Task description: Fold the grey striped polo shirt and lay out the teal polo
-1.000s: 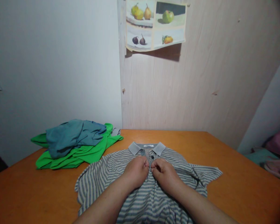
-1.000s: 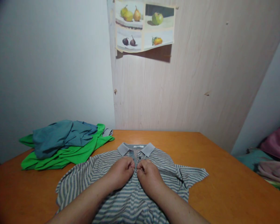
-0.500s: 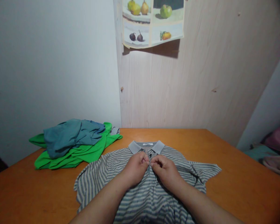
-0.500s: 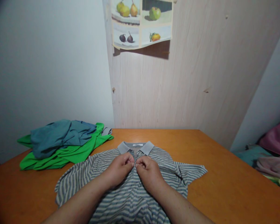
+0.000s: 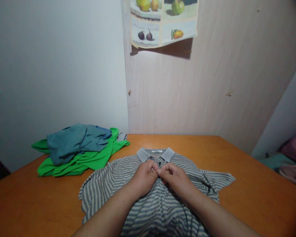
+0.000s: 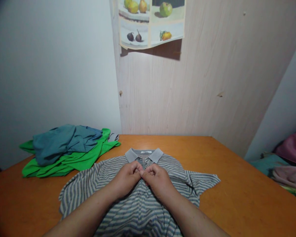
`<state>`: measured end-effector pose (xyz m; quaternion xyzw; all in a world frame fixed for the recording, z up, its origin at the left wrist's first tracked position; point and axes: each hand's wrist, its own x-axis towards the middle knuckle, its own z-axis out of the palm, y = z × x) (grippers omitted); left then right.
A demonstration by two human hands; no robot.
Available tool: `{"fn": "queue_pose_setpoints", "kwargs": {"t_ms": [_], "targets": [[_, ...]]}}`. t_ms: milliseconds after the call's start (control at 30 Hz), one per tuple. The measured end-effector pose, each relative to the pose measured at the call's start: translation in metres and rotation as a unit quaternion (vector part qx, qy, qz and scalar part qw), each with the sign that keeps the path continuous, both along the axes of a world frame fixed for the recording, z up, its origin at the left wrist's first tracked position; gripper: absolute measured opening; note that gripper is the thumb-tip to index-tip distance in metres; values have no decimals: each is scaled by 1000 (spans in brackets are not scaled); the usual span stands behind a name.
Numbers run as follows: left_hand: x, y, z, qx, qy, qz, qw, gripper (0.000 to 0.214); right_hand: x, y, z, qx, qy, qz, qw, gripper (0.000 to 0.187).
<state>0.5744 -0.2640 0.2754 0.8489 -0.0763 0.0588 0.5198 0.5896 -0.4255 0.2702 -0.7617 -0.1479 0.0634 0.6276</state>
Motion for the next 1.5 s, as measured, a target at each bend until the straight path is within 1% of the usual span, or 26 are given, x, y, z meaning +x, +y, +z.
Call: {"fn": "queue_pose_setpoints", "kwargs": {"t_ms": [100, 233, 400, 567, 733, 867, 1000, 1100, 1167, 1267, 1500], "targets": [[-2, -2, 3, 12, -9, -6, 1000, 9, 0, 0, -1, 4, 33, -2, 999, 29], [-3, -2, 5, 19, -1, -6, 1000, 10, 3, -3, -4, 29, 100, -8, 994, 23], [0, -1, -1, 3, -5, 4, 1000, 8, 5, -6, -4, 61, 140, -11, 988, 23], [3, 0, -6, -2, 5, 8, 1000, 6, 4, -7, -2, 69, 134, -12, 989, 21], [1, 0, -5, 7, 9, 18, 1000, 7, 3, -7, -2, 74, 129, -7, 989, 20], [1, 1, -4, 9, 0, 15, 1000, 6, 3, -7, -2, 60, 115, -16, 991, 20], [1, 2, -3, 56, -23, 8, 998, 9, 3, -5, -4, 45, 64, -27, 997, 19], [0, 1, -2, 100, -36, 7, 994, 11, 4, -5, -6, 37, 26, -8, 999, 21], [-1, 1, -2, 110, -38, 12, 993, 12, 3, -5, -6, 33, 21, 5, 999, 22], [-1, 0, -1, 85, -29, 18, 996, 13, 1, -5, -4, 23, 30, 8, 999, 22], [1, 0, 0, 6, 9, 15, 1000, 8, 1, -4, -1, 18, 53, -12, 998, 22]]}}
